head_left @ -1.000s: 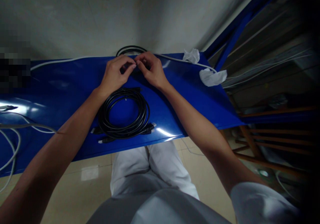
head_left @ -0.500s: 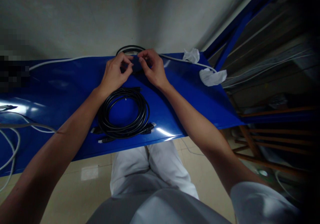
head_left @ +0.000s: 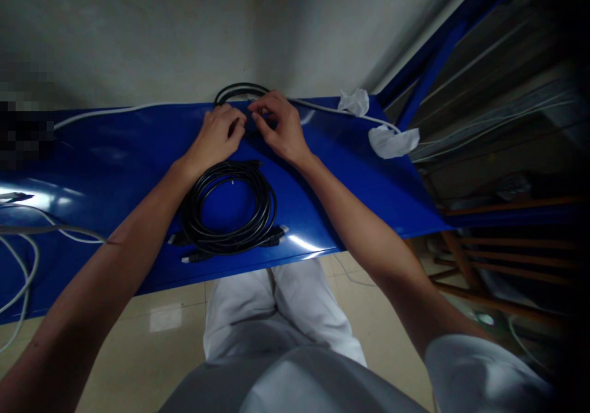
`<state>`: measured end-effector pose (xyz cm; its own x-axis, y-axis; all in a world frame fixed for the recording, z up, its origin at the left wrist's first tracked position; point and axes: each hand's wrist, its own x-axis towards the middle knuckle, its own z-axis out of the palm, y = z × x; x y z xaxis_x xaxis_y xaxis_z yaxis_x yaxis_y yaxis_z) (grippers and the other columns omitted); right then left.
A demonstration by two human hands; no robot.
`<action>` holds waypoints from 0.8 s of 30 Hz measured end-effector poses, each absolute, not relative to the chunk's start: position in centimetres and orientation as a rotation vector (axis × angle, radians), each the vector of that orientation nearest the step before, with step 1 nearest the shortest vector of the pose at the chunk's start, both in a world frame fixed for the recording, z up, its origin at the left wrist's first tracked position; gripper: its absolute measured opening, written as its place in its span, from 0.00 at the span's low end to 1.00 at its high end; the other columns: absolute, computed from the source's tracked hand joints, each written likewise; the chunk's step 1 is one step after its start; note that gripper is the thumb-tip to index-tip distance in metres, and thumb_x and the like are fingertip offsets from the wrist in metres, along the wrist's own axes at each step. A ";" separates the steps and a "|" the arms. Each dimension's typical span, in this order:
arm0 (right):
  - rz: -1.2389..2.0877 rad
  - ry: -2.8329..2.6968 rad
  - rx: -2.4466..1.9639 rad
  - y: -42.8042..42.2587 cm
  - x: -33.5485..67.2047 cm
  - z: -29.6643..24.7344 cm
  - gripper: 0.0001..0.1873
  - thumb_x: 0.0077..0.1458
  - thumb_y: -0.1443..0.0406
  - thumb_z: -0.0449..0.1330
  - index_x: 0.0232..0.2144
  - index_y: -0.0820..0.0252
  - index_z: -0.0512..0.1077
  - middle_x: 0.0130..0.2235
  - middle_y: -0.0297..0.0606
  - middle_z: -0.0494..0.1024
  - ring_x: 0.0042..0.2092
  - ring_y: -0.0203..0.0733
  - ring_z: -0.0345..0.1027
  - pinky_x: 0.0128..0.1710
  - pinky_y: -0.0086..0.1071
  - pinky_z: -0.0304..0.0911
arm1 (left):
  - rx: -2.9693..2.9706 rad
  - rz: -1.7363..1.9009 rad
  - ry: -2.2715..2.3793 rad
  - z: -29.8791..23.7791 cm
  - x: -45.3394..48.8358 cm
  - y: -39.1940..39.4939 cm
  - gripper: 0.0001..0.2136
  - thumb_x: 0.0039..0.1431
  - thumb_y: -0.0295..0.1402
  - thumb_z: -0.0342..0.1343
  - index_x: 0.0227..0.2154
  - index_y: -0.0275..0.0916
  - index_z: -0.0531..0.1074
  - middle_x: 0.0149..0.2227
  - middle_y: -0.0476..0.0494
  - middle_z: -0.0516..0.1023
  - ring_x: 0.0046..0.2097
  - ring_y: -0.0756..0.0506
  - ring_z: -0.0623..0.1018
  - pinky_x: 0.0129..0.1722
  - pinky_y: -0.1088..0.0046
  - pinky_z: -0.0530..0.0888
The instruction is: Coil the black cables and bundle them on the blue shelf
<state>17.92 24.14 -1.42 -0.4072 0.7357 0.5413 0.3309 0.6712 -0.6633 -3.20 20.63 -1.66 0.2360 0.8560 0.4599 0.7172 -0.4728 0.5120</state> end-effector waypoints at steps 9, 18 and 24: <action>0.648 -1.974 -0.815 24.6 17.8 -1.7 0.17 0.70 0.46 0.64 0.45 0.50 0.77 0.49 0.45 0.80 0.52 0.52 0.76 0.57 0.50 0.78 | 2.373 1.016 1.426 -1.9 -3.7 21.0 0.15 0.62 0.50 0.71 0.36 0.45 0.76 0.39 0.41 0.79 0.53 0.32 0.79 0.62 0.42 0.72; 0.670 -1.873 -0.786 23.6 17.3 -1.1 0.26 0.69 0.43 0.64 0.59 0.47 0.72 0.49 0.42 0.83 0.52 0.49 0.79 0.56 0.47 0.78 | 2.408 0.977 1.553 -0.6 -4.1 20.5 0.12 0.68 0.47 0.64 0.40 0.44 0.77 0.48 0.36 0.79 0.61 0.27 0.74 0.67 0.38 0.67; 0.701 -1.788 -0.763 23.4 17.1 -0.4 0.21 0.67 0.43 0.66 0.47 0.51 0.77 0.47 0.43 0.83 0.50 0.50 0.80 0.55 0.47 0.78 | 2.337 0.980 1.624 0.2 -4.1 20.3 0.13 0.68 0.47 0.66 0.43 0.43 0.77 0.48 0.35 0.78 0.62 0.27 0.74 0.67 0.40 0.67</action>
